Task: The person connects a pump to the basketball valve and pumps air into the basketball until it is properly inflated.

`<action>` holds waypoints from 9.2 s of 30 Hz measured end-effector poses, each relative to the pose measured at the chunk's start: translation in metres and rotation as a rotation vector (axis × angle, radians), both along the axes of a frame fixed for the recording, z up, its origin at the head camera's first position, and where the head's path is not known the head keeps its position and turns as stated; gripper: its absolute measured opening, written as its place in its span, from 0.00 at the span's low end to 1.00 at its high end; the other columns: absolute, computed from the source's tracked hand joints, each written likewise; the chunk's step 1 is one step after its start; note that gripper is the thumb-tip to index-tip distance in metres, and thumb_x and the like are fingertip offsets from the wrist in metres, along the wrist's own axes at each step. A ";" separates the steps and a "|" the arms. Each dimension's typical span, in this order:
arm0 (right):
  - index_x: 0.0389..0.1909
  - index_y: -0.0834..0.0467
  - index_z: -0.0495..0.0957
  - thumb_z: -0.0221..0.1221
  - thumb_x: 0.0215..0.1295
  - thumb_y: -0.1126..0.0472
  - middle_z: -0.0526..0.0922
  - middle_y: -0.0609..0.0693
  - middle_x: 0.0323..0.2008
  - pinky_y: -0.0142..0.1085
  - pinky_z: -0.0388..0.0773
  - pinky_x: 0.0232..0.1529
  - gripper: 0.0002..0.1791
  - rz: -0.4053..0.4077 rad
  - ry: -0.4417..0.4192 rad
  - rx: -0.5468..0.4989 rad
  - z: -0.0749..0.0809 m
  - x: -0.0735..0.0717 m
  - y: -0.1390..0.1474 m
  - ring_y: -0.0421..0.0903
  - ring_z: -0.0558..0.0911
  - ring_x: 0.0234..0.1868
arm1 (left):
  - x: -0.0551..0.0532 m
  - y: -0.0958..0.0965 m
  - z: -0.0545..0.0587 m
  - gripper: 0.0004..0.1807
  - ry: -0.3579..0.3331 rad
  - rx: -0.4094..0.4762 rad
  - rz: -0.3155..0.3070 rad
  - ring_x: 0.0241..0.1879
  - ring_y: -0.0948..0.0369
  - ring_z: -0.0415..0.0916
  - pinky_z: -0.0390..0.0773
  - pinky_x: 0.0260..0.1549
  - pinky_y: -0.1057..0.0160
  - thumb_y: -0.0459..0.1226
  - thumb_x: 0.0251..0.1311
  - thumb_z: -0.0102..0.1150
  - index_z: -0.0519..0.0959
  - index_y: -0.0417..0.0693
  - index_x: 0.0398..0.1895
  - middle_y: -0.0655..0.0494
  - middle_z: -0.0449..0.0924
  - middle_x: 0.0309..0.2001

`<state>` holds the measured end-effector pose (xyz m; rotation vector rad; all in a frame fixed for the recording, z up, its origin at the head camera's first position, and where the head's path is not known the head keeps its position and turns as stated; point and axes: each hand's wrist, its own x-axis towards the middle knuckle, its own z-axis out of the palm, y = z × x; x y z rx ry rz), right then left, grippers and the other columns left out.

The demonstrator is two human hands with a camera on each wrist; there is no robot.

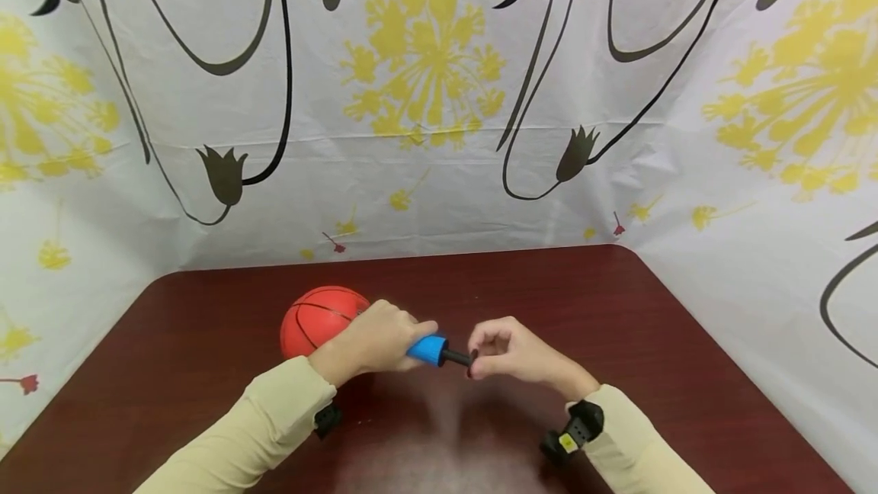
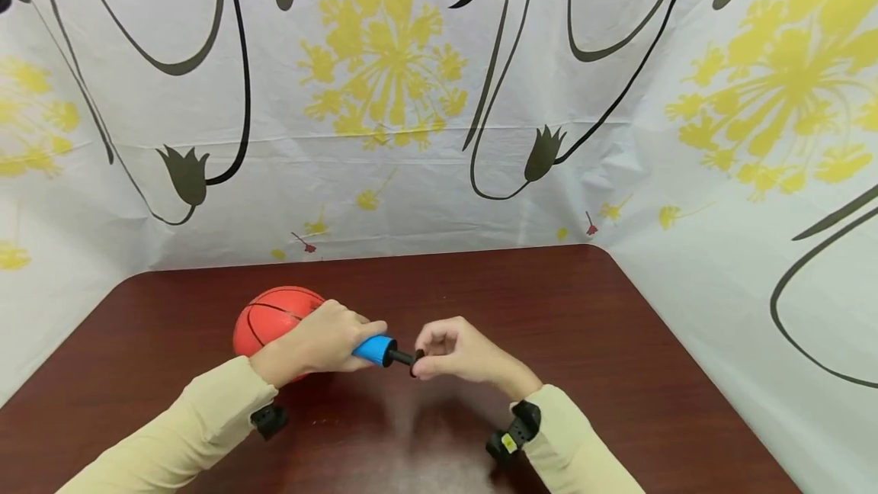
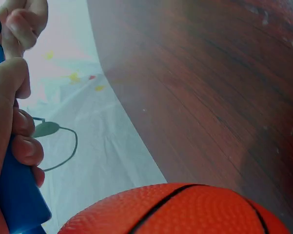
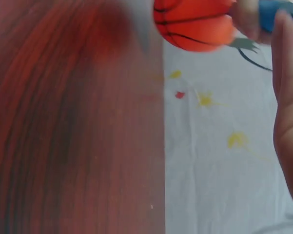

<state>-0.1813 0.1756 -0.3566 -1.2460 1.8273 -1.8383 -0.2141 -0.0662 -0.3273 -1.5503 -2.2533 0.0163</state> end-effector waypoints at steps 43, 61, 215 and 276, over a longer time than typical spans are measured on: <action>0.33 0.59 0.72 0.52 0.61 0.67 0.80 0.49 0.31 0.42 0.77 0.34 0.02 0.038 -0.113 -0.057 -0.010 0.004 -0.004 0.44 0.81 0.35 | 0.002 0.005 -0.006 0.17 0.055 0.026 -0.019 0.12 0.69 0.64 0.64 0.13 0.73 0.50 0.46 0.61 0.68 0.51 0.27 0.64 0.69 0.14; 0.29 0.73 0.66 0.55 0.58 0.68 0.81 0.51 0.29 0.38 0.77 0.33 0.11 0.061 -0.034 -0.086 -0.003 -0.001 -0.001 0.44 0.82 0.33 | 0.002 -0.002 -0.001 0.17 0.013 0.057 0.021 0.12 0.68 0.65 0.63 0.12 0.71 0.49 0.45 0.62 0.68 0.50 0.28 0.62 0.69 0.14; 0.28 0.70 0.66 0.55 0.58 0.64 0.78 0.56 0.29 0.35 0.77 0.33 0.12 0.321 -0.064 -0.161 0.006 -0.005 0.038 0.44 0.81 0.34 | 0.007 -0.006 0.014 0.15 -0.173 -0.084 0.150 0.15 0.68 0.67 0.67 0.15 0.70 0.47 0.45 0.61 0.71 0.51 0.31 0.62 0.72 0.18; 0.31 0.69 0.68 0.54 0.57 0.73 0.80 0.49 0.27 0.40 0.78 0.28 0.04 0.085 -0.105 -0.023 -0.005 -0.006 0.001 0.44 0.82 0.28 | 0.007 -0.001 0.004 0.14 -0.159 -0.069 0.132 0.13 0.68 0.64 0.64 0.14 0.72 0.49 0.47 0.60 0.71 0.52 0.30 0.62 0.70 0.16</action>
